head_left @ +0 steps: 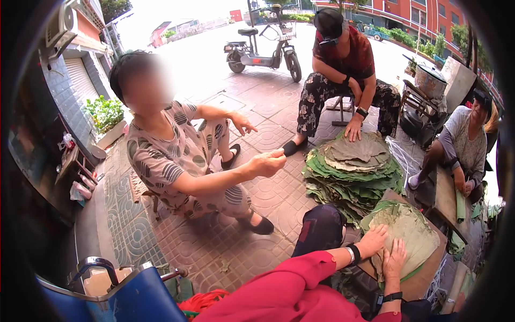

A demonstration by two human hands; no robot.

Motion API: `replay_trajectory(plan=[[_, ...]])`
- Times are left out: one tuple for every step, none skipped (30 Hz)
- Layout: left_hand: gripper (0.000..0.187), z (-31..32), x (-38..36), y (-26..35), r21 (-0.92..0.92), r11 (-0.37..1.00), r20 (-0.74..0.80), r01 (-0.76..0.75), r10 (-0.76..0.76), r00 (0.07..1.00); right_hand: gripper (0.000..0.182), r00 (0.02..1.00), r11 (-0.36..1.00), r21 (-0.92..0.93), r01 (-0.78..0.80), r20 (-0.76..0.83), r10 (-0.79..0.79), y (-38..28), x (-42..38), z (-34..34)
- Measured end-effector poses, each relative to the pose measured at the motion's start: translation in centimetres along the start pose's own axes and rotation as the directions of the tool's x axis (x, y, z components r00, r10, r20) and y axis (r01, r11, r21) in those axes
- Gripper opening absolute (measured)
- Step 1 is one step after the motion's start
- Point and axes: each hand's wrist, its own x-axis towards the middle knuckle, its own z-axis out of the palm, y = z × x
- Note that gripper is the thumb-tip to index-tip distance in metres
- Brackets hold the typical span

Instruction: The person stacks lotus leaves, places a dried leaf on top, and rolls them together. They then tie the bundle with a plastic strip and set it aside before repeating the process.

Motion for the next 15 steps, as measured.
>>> replay_trajectory(plan=[[0.052,-0.2,-0.1,0.1,0.020,0.999,0.053,0.051,-0.052,0.997,0.058,1.000,1.000,-0.002,-0.001,-0.009,0.001,0.2,0.0,0.2],[0.052,-0.2,-0.4,0.1,0.019,0.998,0.054,0.057,-0.058,0.997,0.059,1.000,1.000,-0.006,-0.004,-0.018,0.003,0.4,-0.1,0.4],[0.053,-0.2,-0.7,0.1,0.016,0.998,0.016,0.065,-0.065,0.998,0.059,1.000,1.000,-0.005,0.000,-0.015,0.000,0.5,-0.2,0.5],[0.054,-0.3,-1.0,0.1,0.013,0.997,-0.023,0.070,-0.070,0.997,0.059,1.000,1.000,0.003,-0.012,-0.017,0.012,0.6,-0.2,0.5],[0.054,-0.4,-1.1,0.0,0.014,0.997,-0.024,0.071,-0.071,0.997,0.060,0.999,1.000,0.011,-0.025,-0.021,0.025,0.7,-0.1,0.5],[0.056,-0.5,-1.3,-0.1,0.008,0.998,-0.030,0.057,-0.057,0.998,0.060,0.999,1.000,0.011,-0.023,-0.022,0.023,0.9,0.0,0.4],[0.057,-0.7,-1.5,-0.2,0.004,0.999,-0.035,0.042,-0.042,0.998,0.059,0.996,0.996,-0.027,-0.086,0.004,0.086,1.0,0.1,0.3],[0.057,-0.6,-1.5,-0.3,0.006,0.999,-0.036,0.044,-0.043,0.998,0.058,0.988,0.987,-0.067,-0.147,0.029,0.149,1.3,0.3,0.3],[0.058,-0.4,-1.6,-0.4,-0.013,0.999,-0.047,0.033,-0.034,0.998,0.058,0.989,0.987,-0.066,-0.145,0.028,0.147,2.1,0.5,0.4],[0.059,-0.1,-1.6,-0.6,-0.032,0.999,-0.058,0.021,-0.023,0.998,0.057,0.975,0.973,-0.082,-0.214,0.043,0.218,3.5,0.7,0.5],[0.059,0.0,-1.6,-0.6,-0.032,0.999,-0.058,0.021,-0.022,0.998,0.057,0.956,0.954,-0.101,-0.282,0.057,0.289,4.5,0.8,0.4],[0.059,0.0,-1.6,-0.7,-0.033,0.999,-0.055,0.021,-0.022,0.998,0.057,0.956,0.954,-0.102,-0.282,0.055,0.289,5.5,0.7,0.1],[0.060,0.1,-1.6,-0.7,-0.035,0.999,-0.053,0.020,-0.022,0.998,0.056,0.937,0.933,-0.140,-0.331,0.065,0.342,6.6,0.5,-0.5],[0.060,0.1,-1.6,-0.7,-0.035,0.999,-0.055,0.019,-0.021,0.998,0.056,0.916,0.909,-0.179,-0.377,0.073,0.394,7.5,0.4,-1.0],[0.059,0.0,-1.6,-0.7,-0.036,0.999,-0.066,0.009,-0.011,0.998,0.056,0.917,0.910,-0.180,-0.375,0.070,0.392,8.3,0.3,-0.9]])
